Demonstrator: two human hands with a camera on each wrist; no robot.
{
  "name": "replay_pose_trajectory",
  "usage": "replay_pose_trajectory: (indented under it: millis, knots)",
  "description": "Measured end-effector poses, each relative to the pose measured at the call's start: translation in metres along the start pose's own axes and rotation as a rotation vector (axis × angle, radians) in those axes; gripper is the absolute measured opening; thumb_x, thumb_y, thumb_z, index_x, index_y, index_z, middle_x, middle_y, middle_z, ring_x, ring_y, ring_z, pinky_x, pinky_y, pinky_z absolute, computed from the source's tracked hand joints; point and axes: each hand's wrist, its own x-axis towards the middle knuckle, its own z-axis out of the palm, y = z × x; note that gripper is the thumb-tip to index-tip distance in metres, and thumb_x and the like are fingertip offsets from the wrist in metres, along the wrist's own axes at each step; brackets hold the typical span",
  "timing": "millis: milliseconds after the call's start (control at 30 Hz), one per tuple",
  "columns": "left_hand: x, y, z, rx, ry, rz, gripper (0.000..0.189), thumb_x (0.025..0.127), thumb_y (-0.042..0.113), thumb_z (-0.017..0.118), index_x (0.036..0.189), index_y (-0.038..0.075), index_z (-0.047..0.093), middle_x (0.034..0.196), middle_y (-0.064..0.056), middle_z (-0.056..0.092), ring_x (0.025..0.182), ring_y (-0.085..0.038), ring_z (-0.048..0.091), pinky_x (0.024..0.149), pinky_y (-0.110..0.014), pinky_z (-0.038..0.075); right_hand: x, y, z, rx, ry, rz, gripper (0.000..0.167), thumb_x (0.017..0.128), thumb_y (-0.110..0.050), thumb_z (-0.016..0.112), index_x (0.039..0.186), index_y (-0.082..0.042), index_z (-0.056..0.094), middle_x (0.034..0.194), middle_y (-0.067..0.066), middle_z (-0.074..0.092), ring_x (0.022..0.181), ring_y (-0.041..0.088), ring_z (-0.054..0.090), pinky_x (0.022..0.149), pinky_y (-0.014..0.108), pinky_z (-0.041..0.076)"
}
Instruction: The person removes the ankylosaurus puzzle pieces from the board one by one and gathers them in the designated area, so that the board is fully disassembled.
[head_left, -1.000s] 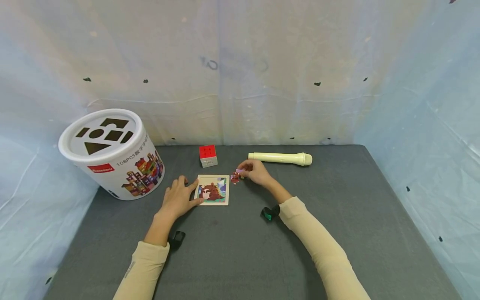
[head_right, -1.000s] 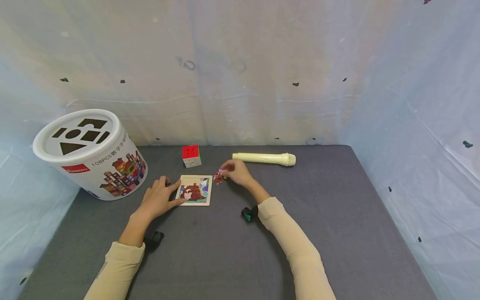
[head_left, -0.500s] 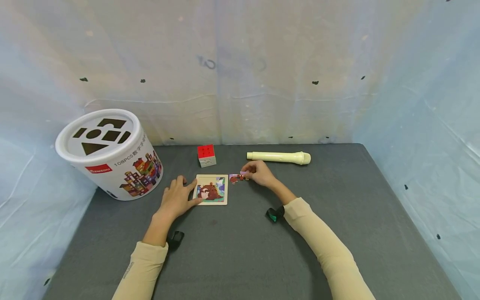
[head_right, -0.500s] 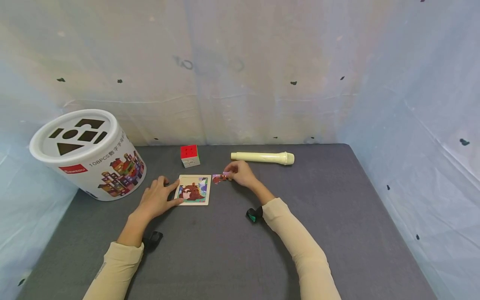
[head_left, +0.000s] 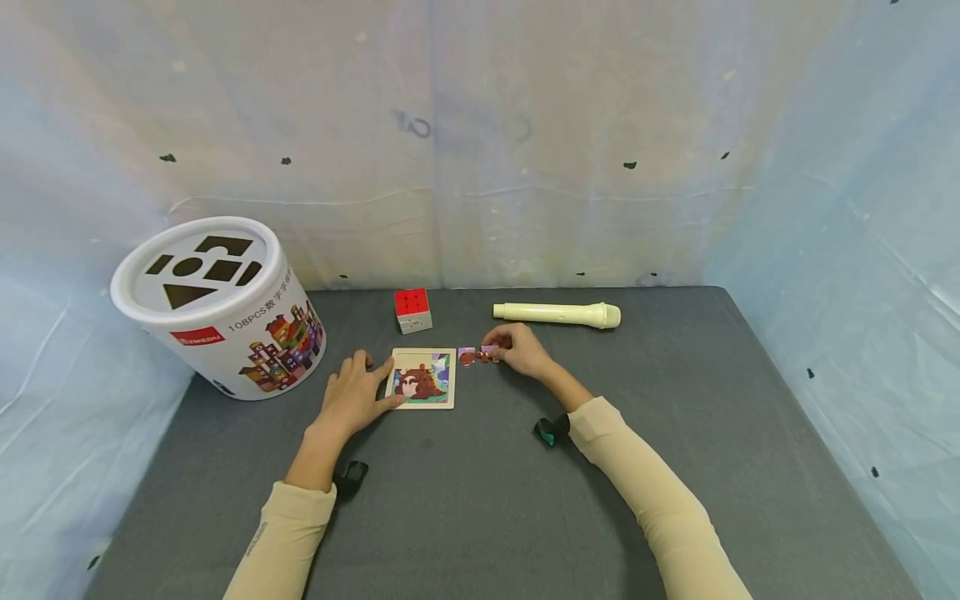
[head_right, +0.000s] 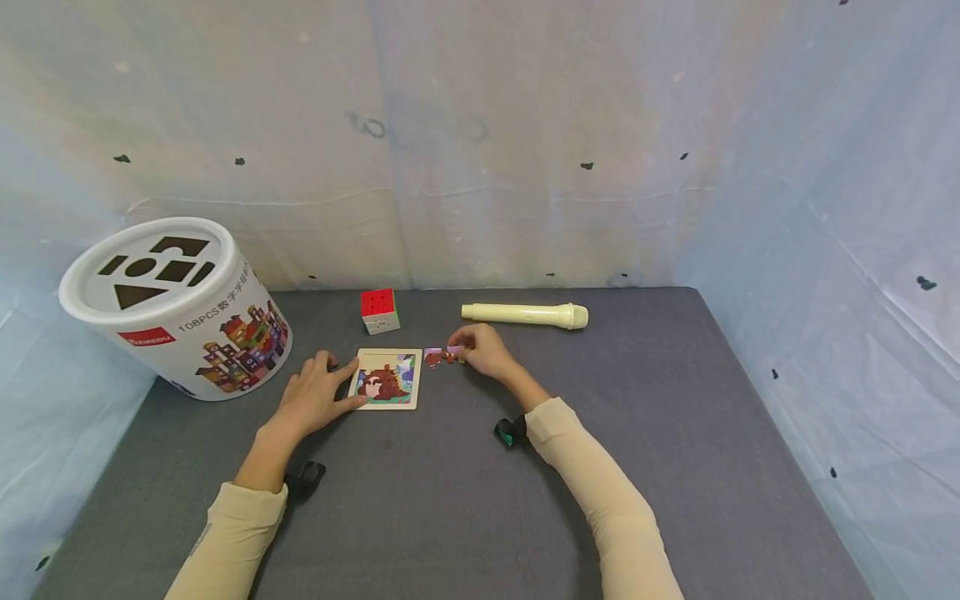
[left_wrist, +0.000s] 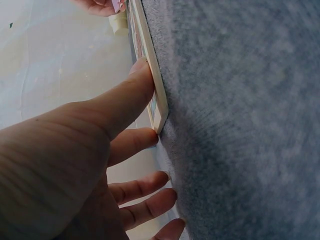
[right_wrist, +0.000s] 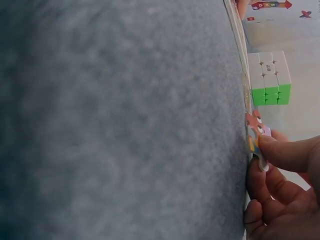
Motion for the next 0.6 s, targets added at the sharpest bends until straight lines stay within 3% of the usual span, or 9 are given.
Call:
replay_pose_trajectory:
  millis: [333, 600]
  knots:
    - [-0.0007, 0.0006, -0.0007, -0.003, 0.014, 0.006, 0.075, 0.089, 0.047, 0.073, 0.149, 0.01, 0.047, 0.128, -0.025, 0.041, 0.109, -0.04, 0.044, 0.083, -0.057, 0.039, -0.0035, 0.0004, -0.0018, -0.039, -0.01, 0.028, 0.017, 0.09, 0.004, 0.069, 0.106, 0.0, 0.072, 0.093, 0.01, 0.067, 0.074, 0.016, 0.055, 0.064, 0.028, 0.044]
    - [-0.0006, 0.0002, 0.0, -0.003, 0.012, 0.004, 0.075, 0.089, 0.047, 0.072, 0.149, 0.01, 0.047, 0.129, -0.025, 0.041, 0.11, -0.04, 0.044, 0.083, -0.057, 0.039, -0.0043, 0.0016, 0.0005, -0.103, 0.01, 0.005, 0.016, 0.089, 0.001, 0.073, 0.104, -0.001, 0.073, 0.088, 0.007, 0.064, 0.07, 0.015, 0.05, 0.062, 0.028, 0.041]
